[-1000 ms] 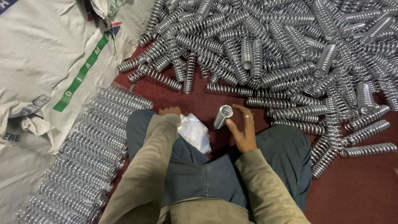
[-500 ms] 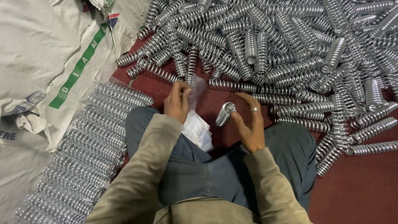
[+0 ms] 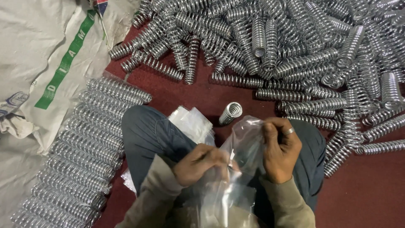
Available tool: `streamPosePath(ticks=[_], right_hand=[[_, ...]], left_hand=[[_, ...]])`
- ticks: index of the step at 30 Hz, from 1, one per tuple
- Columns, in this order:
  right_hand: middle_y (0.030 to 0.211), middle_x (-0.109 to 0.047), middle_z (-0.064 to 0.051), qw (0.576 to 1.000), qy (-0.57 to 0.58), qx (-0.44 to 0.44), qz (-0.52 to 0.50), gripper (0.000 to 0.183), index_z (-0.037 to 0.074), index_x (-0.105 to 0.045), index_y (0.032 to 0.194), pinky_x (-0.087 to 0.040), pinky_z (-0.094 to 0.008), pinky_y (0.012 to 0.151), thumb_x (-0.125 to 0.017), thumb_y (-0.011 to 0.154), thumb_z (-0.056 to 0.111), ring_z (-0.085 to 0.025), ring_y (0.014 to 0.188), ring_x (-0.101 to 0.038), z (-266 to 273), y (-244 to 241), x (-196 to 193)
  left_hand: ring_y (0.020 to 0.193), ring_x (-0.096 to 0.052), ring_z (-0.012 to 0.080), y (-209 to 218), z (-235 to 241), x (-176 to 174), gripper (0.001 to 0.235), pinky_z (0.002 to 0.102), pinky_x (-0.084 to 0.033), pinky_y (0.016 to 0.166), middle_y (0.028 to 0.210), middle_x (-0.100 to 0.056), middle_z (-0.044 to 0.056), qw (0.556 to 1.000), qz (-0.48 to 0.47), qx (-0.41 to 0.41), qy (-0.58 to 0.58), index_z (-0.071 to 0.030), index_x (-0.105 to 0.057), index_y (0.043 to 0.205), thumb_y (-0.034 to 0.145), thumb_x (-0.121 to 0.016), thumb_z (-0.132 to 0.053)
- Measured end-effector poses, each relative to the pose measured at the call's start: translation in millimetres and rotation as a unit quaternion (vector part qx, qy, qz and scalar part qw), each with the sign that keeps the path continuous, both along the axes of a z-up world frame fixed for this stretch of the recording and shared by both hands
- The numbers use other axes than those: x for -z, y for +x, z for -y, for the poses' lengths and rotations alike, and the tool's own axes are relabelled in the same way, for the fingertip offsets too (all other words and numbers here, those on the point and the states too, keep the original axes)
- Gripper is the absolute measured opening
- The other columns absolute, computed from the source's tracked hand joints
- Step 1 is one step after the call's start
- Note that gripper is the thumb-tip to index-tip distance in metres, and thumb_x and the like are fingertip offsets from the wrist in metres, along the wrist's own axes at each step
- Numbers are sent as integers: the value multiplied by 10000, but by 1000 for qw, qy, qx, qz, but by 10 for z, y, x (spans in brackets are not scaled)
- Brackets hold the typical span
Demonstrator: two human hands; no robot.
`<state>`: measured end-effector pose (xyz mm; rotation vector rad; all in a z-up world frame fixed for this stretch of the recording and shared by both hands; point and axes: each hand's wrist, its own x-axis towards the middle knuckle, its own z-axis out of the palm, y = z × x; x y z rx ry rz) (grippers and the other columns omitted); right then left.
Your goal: The person places metal springs into plastic bags by hand while sitting on the floor.
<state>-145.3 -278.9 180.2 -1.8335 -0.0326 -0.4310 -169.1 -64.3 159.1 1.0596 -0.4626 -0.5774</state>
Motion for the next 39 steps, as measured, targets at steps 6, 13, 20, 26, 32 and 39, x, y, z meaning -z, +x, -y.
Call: streamPosePath(ticks=[6,13,20,26,32,39], right_hand=[[907,-621,-23,999,-24,10,-43,131,65,-644,1023,-485,-274,768,-579,1084,160,-128,851,-575,101,-179,189],[807,-547,29,990,110,-53,-65,159,120,-546,1055,-385,-215,572,-646,1019,238,-44,644,-458,22,-247,226],[759,-512,19,959,172,-145,-171,151,104,-582,931,-414,-254,645,-626,1022,215,-91,676,-464,110,-152,320],[643,-569,-41,899,238,-217,-296,168,68,-622,874,-421,-267,565,-675,990,177,-113,575,-516,55,-124,248],[821,-672,-109,959,82,-186,-195,105,-8,-755,958,-531,-322,722,-738,931,92,-180,770,-629,43,324,163],[931,-697,-183,946,-21,-209,-248,211,-12,-706,1062,-551,-437,762,-643,1019,184,-296,817,-671,214,1238,967]], left_hand=[[550,-612,152,-119,410,643,374,280,-503,504,667,-605,65,933,-271,-141,-189,-69,-583,851,1091,-486,-339],[823,-687,187,-75,471,347,511,469,-626,779,993,-684,36,946,-300,-111,43,-145,-665,1250,941,-562,-539],[868,-668,141,-71,513,412,227,278,-571,768,1062,-698,88,964,-208,-153,-57,-58,-657,1048,1009,-645,-282],[837,-644,170,103,223,630,575,289,-509,816,882,-670,79,991,-80,-109,-7,-73,-646,881,1038,-376,-555],[788,-617,140,351,519,536,234,268,-555,738,859,-538,49,908,-194,-363,-78,-11,-625,949,1053,-613,-219],[848,-662,184,1070,543,1153,198,327,-557,752,914,-720,132,899,-175,-368,161,-53,-770,1003,951,-741,-242]])
